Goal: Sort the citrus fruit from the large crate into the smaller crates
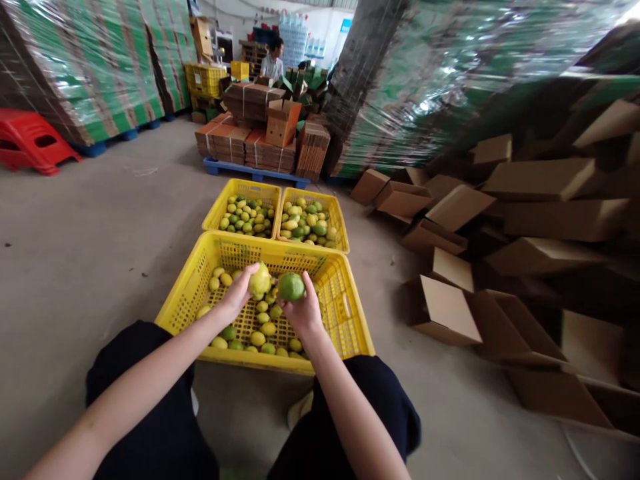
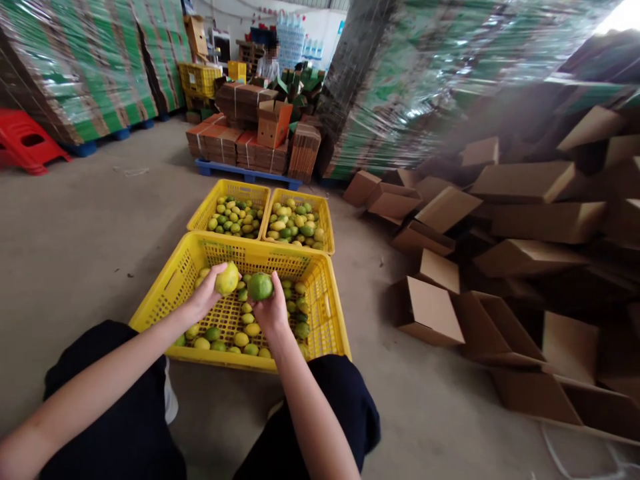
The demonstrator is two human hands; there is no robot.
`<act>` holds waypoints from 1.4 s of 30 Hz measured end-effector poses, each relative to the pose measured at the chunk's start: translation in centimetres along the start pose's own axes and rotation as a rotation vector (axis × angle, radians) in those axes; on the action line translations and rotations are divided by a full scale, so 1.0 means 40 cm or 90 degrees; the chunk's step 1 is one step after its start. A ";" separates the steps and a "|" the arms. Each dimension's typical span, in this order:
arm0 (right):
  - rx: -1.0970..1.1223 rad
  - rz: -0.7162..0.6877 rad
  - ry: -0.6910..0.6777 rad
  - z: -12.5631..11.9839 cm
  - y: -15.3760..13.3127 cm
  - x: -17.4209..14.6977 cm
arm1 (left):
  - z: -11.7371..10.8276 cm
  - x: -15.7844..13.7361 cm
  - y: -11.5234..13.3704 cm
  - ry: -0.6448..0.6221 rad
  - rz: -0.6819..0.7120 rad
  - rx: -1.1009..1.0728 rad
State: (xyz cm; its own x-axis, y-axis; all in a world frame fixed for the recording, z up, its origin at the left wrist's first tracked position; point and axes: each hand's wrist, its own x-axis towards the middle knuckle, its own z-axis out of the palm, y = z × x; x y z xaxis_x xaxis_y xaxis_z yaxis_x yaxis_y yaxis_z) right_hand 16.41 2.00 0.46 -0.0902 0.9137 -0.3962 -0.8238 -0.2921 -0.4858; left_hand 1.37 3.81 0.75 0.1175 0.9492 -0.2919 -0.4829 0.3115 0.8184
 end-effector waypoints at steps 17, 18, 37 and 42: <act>0.073 -0.002 0.017 -0.004 0.002 -0.017 | 0.000 -0.019 0.010 -0.135 0.071 -0.045; 0.069 -0.004 0.009 -0.001 0.001 -0.020 | 0.001 -0.024 0.009 -0.160 0.108 0.014; -0.096 -0.004 -0.098 -0.003 0.005 -0.015 | -0.008 -0.049 0.027 -0.269 0.399 0.391; -0.128 -0.042 -0.096 0.000 0.005 -0.015 | -0.006 -0.048 0.026 -0.255 0.388 0.370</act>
State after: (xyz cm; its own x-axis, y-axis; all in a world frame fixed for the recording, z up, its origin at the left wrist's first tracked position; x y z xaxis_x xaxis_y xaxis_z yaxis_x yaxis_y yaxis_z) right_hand 16.28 1.39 0.60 -0.1355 0.9600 -0.2449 -0.7039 -0.2672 -0.6582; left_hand 0.43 2.31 2.04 0.3294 0.8674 0.3730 -0.0618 -0.3744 0.9252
